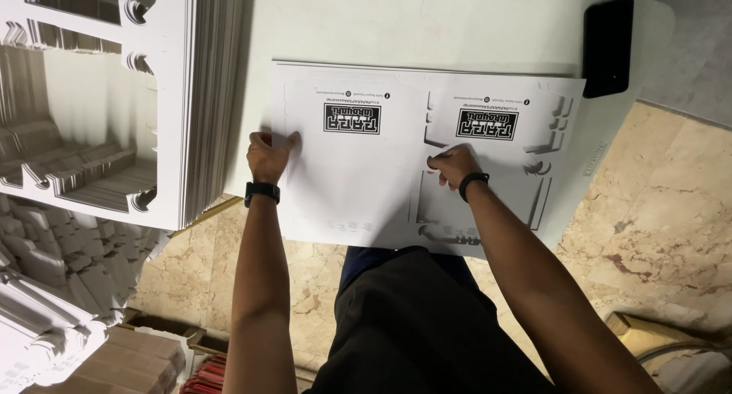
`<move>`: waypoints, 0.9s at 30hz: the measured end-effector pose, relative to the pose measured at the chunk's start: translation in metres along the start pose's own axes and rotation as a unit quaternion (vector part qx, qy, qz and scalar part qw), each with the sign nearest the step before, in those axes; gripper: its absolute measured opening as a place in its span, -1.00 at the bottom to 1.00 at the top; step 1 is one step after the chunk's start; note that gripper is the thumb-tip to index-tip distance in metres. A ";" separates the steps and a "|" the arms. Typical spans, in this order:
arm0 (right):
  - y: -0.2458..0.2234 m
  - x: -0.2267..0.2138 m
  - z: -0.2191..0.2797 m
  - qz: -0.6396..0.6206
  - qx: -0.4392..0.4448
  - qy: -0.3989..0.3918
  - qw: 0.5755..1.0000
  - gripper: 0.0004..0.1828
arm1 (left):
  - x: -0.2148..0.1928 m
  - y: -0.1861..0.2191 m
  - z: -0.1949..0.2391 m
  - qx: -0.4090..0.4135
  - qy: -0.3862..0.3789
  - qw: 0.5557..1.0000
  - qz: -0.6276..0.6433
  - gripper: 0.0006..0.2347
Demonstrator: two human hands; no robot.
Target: Removing the outer waste frames from die-cut cardboard sheets and stacking the finished products.
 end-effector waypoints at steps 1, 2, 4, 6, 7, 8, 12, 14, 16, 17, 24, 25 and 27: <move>-0.003 -0.002 0.000 0.003 -0.002 -0.001 1.000 -0.70 | 0.001 -0.001 -0.006 0.002 0.000 1.000 0.007 -0.35; -0.002 -0.002 -0.001 0.002 -0.002 0.001 1.000 -0.70 | -0.008 0.012 0.004 0.003 -0.001 1.000 0.007 -0.35; 0.001 -0.001 -0.002 0.003 0.003 -0.004 1.000 -0.68 | -0.020 0.034 0.028 -0.007 -0.043 0.995 -0.090 -0.14; -0.002 -0.001 0.001 0.005 0.001 -0.003 1.000 -0.68 | -0.007 0.009 0.007 0.006 -0.053 0.998 -0.044 -0.18; -0.004 -0.001 0.003 0.008 0.000 -0.003 1.000 -0.68 | 0.000 -0.003 -0.002 0.017 -0.062 0.998 0.001 -0.21; -0.007 -0.002 0.005 0.007 0.001 -0.002 1.000 -0.68 | -0.008 0.012 0.018 0.018 -0.063 0.998 -0.001 -0.21; -0.016 -0.005 0.013 0.015 0.012 0.004 1.000 -0.70 | -0.038 0.053 0.085 0.044 -0.091 0.992 0.071 -0.37; -0.014 -0.005 0.010 0.011 0.010 0.008 1.000 -0.71 | -0.049 0.066 0.116 0.078 -0.075 0.991 0.083 -0.46; -0.003 -0.002 0.005 -0.003 0.011 0.005 1.000 -0.74 | -0.061 0.082 0.156 0.154 0.035 0.986 0.054 -0.75; 0.000 -0.002 0.004 -0.006 0.014 0.006 1.000 -0.74 | -0.059 0.101 0.195 0.155 0.033 0.986 0.051 -0.75; -0.030 -0.017 0.028 -0.019 0.004 0.001 1.000 -0.80 | -0.031 0.148 0.329 0.396 0.101 0.911 -0.060 -0.85; -0.025 -0.015 0.023 -0.015 0.012 -0.002 1.000 -0.84 | -0.035 0.142 0.321 0.363 0.094 0.925 -0.056 -0.82; -0.016 -0.013 0.018 -0.006 0.009 -0.003 1.000 -0.84 | -0.052 0.127 0.269 0.317 0.108 0.941 -0.042 -0.84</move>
Point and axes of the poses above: each hand's wrist, its own z-axis away from the middle knuckle, its own x-axis out of the palm, y = z × x, the point moved 7 cm from there along -z, towards the middle knuckle, and after that the axes turned 5 degrees about -x, right-handed, at the moved point
